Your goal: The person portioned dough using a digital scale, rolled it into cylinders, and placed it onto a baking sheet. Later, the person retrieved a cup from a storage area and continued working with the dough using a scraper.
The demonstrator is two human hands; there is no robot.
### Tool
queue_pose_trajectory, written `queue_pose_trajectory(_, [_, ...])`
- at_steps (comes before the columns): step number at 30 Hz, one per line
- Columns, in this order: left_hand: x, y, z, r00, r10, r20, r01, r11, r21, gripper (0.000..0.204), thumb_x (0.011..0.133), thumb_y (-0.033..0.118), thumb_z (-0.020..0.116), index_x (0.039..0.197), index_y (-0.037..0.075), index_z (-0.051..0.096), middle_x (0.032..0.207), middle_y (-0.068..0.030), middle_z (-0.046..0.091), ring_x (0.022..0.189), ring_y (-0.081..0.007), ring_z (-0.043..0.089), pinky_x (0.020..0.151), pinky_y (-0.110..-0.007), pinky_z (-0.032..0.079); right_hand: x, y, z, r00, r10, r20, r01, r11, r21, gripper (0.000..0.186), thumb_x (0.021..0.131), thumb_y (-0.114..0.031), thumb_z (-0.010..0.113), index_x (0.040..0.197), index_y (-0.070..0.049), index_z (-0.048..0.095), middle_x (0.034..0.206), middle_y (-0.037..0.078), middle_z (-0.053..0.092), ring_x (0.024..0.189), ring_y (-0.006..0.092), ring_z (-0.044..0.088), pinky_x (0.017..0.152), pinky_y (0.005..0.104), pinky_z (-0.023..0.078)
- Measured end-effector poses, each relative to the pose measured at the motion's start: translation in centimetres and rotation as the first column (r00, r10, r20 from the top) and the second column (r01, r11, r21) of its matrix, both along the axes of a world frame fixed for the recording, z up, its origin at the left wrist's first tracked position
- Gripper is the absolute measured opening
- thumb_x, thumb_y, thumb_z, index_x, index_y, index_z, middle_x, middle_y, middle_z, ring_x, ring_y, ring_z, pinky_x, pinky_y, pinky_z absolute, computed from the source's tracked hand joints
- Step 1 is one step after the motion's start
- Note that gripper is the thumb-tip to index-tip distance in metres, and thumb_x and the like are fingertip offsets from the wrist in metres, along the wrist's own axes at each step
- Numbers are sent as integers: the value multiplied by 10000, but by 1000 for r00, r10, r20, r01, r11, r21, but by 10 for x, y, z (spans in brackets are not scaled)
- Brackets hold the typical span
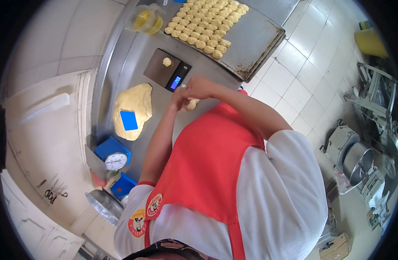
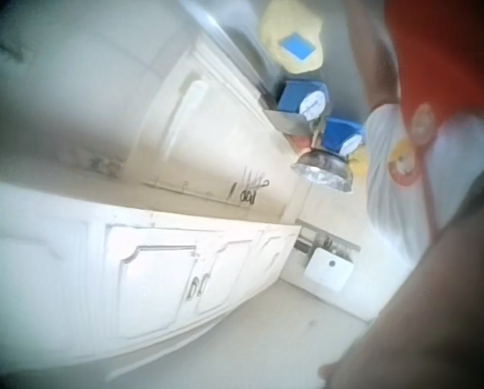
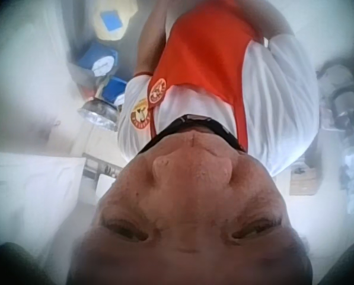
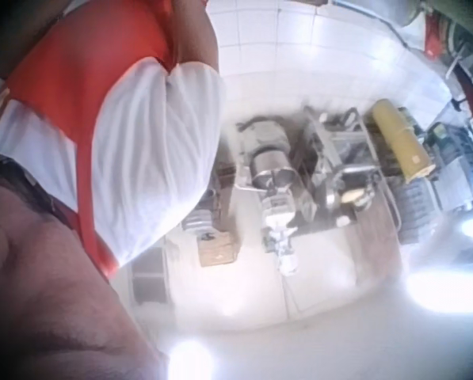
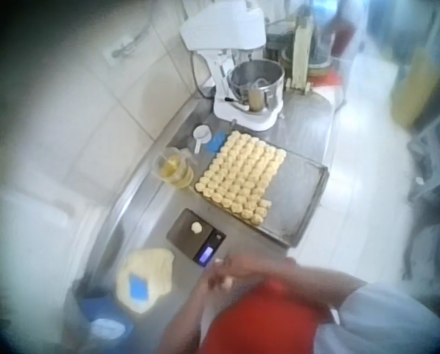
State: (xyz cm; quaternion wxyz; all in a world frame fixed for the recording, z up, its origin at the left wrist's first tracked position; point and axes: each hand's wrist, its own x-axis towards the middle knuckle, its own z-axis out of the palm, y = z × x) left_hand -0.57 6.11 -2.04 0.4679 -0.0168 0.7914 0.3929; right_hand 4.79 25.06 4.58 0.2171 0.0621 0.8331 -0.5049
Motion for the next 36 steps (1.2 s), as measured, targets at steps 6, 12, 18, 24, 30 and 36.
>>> queue_pose_trajectory(6, [-27,-32,10,978,184,-99,-176,981,84,321,867,350,798,829,122,575,685,11,528,600,-123,543,595,-281,440,-6,172,-33,679,-733,40,668,594,-448,296,906,-276,647,1041,-17,697,958,25,662,874,202,634,781,348,528])
queue_pose_trajectory(12, [3,-1,32,639,-215,-739,158,976,-147,346,817,220,828,989,51,581,927,-106,612,834,-247,614,774,-399,509,-27,176,-87,660,-578,-480,739,616,273,368,885,-326,701,1063,-4,690,1081,173,652,1033,370,639,918,447,519])
queue_pose_trajectory(18, [26,15,52,647,-70,-759,236,965,112,644,815,173,795,1392,86,523,1030,-153,633,940,-304,637,819,-409,520,8,61,-45,804,-572,-166,571,819,-58,388,869,-347,671,992,20,692,928,213,707,908,390,684,845,451,553])
queue_pose_trajectory(24, [35,16,28,750,-55,-659,231,955,184,537,837,205,742,1324,51,578,1056,-196,694,941,-382,675,836,-471,528,9,-14,-28,979,-180,-94,191,974,122,426,930,-367,561,861,26,710,842,241,714,820,442,690,787,499,550])
queue_pose_trajectory(30, [33,63,68,693,-263,-671,313,949,-48,275,925,208,647,1072,-25,642,923,-204,721,932,-413,692,815,-458,527,-6,-2,-15,908,-216,-359,304,929,210,423,945,-352,537,841,13,724,864,250,709,831,450,683,787,529,539])
queue_pose_trajectory(36, [15,51,36,896,-218,-386,277,955,103,239,920,226,629,981,-5,649,824,-188,690,832,-362,679,703,-425,506,1,15,-25,992,-48,-118,70,980,187,446,923,-432,595,857,-10,725,852,249,706,878,383,703,812,486,543])
